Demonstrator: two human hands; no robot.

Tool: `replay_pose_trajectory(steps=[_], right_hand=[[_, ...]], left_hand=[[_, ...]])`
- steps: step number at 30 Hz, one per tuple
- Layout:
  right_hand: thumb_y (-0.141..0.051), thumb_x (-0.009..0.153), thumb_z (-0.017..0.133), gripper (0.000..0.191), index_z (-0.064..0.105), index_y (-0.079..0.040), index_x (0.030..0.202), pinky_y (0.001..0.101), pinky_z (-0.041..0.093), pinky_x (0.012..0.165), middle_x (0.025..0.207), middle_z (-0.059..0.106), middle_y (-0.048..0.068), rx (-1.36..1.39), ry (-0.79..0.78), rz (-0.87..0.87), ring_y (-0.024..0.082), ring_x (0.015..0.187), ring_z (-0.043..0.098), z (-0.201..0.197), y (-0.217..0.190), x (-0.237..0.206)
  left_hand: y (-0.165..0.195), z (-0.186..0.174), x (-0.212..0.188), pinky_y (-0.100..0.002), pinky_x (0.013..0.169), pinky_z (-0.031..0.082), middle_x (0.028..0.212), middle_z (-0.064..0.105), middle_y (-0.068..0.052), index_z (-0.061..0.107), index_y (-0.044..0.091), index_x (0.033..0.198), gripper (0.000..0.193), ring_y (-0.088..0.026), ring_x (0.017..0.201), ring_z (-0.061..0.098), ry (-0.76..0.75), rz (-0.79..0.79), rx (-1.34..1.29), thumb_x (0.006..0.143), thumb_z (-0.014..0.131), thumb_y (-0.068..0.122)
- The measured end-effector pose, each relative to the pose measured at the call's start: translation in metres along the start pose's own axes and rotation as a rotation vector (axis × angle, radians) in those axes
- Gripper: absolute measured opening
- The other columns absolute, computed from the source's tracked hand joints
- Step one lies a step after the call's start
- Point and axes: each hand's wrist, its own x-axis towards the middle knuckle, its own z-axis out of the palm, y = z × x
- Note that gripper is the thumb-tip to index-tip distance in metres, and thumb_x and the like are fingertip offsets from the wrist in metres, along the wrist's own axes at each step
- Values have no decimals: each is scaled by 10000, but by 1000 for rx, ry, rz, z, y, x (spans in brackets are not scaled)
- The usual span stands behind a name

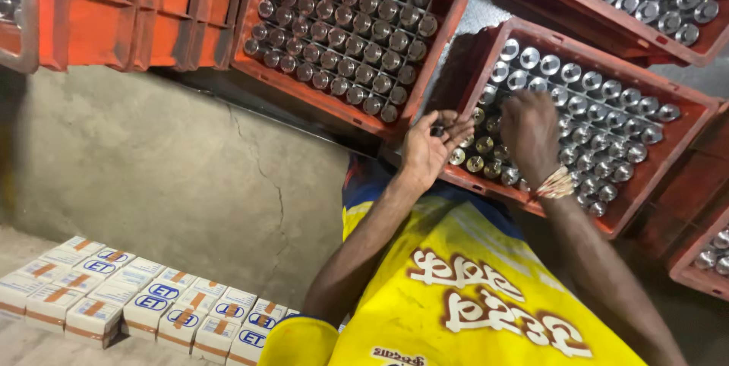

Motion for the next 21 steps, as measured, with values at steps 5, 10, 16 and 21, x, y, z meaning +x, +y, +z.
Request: replay_pose_trajectory(steps=[5, 10, 16, 21], right_hand=[[2, 935, 772, 119, 757, -30, 1049, 361, 592, 785, 1048, 728, 125, 413, -13, 151, 231, 920, 709, -34, -45, 14], [54, 855, 760, 197, 730, -2, 1041, 394, 564, 803, 1066, 672, 142, 419, -26, 73, 304, 954, 691, -34, -79, 2], [46, 844, 769, 144, 668, 12, 942, 387, 574, 770, 1039, 719, 132, 414, 109, 174, 276, 892, 713, -34, -52, -25], [-14, 879, 880, 171, 718, -20, 933, 346, 579, 726, 966, 739, 103, 236, 185, 371, 218, 853, 722, -9, 12, -36]], left_hand=[[-8, -7, 11, -360, 1003, 572, 1169, 696, -161, 595, -33, 1238, 437, -256, 1082, 686, -94, -65, 32, 1094, 446, 351], [-28, -39, 22, -384, 819, 479, 1274, 616, -214, 499, -107, 1501, 458, -269, 1024, 606, -635, -265, -494, 1303, 346, 277], [-29, -20, 17, -389, 1075, 514, 1294, 661, -194, 580, -79, 1298, 454, -262, 1187, 656, -110, -156, 106, 1124, 412, 306], [-8, 13, 7, -492, 1195, 437, 1341, 600, -333, 555, -140, 1249, 477, -405, 1306, 586, -108, -124, 134, 1114, 376, 281]])
